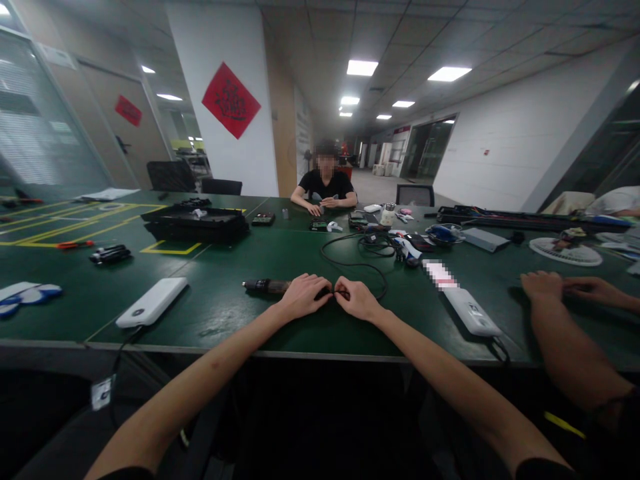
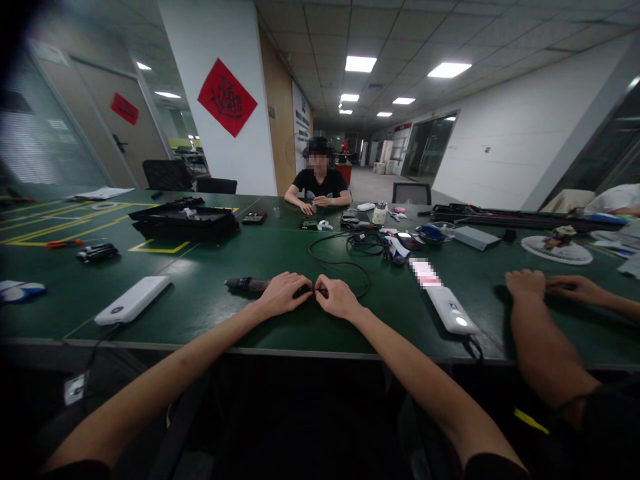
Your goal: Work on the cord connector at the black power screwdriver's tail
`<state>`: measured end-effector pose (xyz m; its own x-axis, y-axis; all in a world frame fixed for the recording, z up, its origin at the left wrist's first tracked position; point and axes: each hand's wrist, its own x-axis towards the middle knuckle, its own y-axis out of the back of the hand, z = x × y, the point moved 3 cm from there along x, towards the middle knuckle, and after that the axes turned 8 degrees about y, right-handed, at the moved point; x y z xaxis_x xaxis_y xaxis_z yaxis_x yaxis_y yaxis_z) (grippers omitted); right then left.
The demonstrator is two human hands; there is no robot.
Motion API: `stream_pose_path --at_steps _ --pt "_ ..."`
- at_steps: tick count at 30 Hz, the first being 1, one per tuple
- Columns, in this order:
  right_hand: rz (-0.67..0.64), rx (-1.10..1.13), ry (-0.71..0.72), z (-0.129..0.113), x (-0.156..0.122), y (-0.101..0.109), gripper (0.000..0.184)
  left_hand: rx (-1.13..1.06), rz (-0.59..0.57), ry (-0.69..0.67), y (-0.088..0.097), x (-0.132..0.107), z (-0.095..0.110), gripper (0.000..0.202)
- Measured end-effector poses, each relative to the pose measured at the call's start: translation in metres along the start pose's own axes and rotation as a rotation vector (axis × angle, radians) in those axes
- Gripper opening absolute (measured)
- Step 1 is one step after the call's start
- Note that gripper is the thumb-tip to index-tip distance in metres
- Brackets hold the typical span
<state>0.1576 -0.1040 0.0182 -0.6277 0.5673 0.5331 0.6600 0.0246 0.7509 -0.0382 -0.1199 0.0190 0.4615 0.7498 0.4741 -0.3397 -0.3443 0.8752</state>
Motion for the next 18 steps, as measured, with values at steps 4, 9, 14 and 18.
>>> stream_pose_path --at_steps 4,9,14,18 --pt "0.002 -0.004 0.001 0.0000 -0.0001 0.0002 0.007 -0.005 -0.003 -0.006 -0.0002 0.0004 0.0002 0.019" --pt "0.002 -0.006 0.002 0.0001 -0.0002 0.0002 0.007 -0.008 0.002 0.002 0.0012 0.0002 0.0003 0.023" --pt "-0.001 -0.005 -0.001 0.0002 -0.0001 0.0002 0.007 -0.016 -0.012 -0.013 0.0016 -0.0004 -0.0004 0.018" --pt "0.000 -0.007 -0.002 0.0000 -0.0002 0.0002 0.007 -0.009 0.000 0.010 0.0011 0.0006 -0.0010 0.021"
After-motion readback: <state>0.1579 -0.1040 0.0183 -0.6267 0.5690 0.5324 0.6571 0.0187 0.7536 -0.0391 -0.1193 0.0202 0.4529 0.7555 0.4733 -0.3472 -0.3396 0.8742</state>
